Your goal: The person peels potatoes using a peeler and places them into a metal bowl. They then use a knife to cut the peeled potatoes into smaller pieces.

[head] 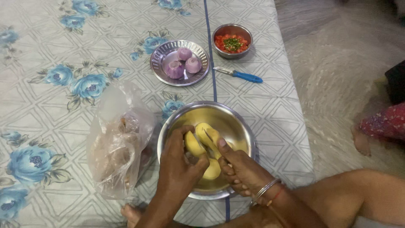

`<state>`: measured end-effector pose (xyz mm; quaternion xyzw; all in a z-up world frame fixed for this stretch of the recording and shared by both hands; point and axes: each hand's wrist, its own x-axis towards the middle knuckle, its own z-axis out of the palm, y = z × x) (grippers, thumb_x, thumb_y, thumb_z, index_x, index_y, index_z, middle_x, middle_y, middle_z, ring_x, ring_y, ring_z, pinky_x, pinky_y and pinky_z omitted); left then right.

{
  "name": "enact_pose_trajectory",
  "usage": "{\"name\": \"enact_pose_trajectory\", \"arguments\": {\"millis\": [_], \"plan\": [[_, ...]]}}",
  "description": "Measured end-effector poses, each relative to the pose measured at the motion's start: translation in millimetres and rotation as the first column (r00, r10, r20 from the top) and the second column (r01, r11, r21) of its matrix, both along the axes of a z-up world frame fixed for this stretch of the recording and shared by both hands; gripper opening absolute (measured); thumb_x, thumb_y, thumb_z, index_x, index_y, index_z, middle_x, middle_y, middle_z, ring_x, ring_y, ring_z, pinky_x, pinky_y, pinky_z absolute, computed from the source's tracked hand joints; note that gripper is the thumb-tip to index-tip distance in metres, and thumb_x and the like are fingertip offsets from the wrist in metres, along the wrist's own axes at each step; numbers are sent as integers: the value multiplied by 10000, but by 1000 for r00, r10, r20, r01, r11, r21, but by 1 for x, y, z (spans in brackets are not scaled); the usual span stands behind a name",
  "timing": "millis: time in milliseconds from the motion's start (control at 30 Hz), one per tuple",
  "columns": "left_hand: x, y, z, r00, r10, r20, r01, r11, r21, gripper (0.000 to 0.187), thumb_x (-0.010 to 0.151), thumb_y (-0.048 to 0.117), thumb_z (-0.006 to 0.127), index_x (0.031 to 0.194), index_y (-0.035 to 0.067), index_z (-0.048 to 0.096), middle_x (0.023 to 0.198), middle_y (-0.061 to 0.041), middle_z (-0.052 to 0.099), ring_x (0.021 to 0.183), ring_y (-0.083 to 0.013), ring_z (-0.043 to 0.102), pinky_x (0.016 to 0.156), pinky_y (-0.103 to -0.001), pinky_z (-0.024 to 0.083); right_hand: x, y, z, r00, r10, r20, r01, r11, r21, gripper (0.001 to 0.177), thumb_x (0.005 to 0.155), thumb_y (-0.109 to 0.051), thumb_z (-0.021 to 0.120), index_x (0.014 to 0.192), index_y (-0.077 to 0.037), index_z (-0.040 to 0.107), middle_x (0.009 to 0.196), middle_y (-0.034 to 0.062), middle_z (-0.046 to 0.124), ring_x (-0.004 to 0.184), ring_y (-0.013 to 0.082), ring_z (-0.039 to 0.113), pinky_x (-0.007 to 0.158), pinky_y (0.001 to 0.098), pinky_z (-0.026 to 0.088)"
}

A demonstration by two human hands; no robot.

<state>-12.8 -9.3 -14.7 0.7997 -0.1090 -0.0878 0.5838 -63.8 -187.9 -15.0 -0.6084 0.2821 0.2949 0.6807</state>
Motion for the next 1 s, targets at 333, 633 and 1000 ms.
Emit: {"name": "enact_pose_trajectory", "arguments": {"millis": [333, 633, 1000], "plan": [[14, 7, -11, 785, -188, -590, -326, 685, -652, 487, 941, 286, 432, 1313, 13, 589, 1084, -122, 672, 929, -211, 665, 709, -367, 598, -6, -7, -10, 996, 90, 29, -94, 972, 216, 499, 1015, -466, 520, 899, -2, 662, 500, -19, 413, 332, 43, 335, 291, 237, 291], [19, 10, -22, 870, -25, -492, -263, 821, -506, 348, 990, 278, 447, 1065, -2, 641, 834, -129, 669, 593, -186, 634, 428, -305, 512, -8, -17, 5, 875, 483, 30, -436, 813, -386, 570, 1014, -521, 529, 802, -22, 705, 485, -2, 496, 382, 111, 440, 389, 301, 376], [9, 8, -1, 649, -336, -682, -279, 729, -625, 305, 945, 211, 557, 1148, 8, 663, 936, -99, 723, 783, -175, 734, 665, -311, 624, -2, -1, 21, 742, 439, 506, -54, 792, -609, 793, 529, -478, 930, 1149, -50, 685, 870, 66, 797, 780, 174, 786, 696, 313, 611]]}}
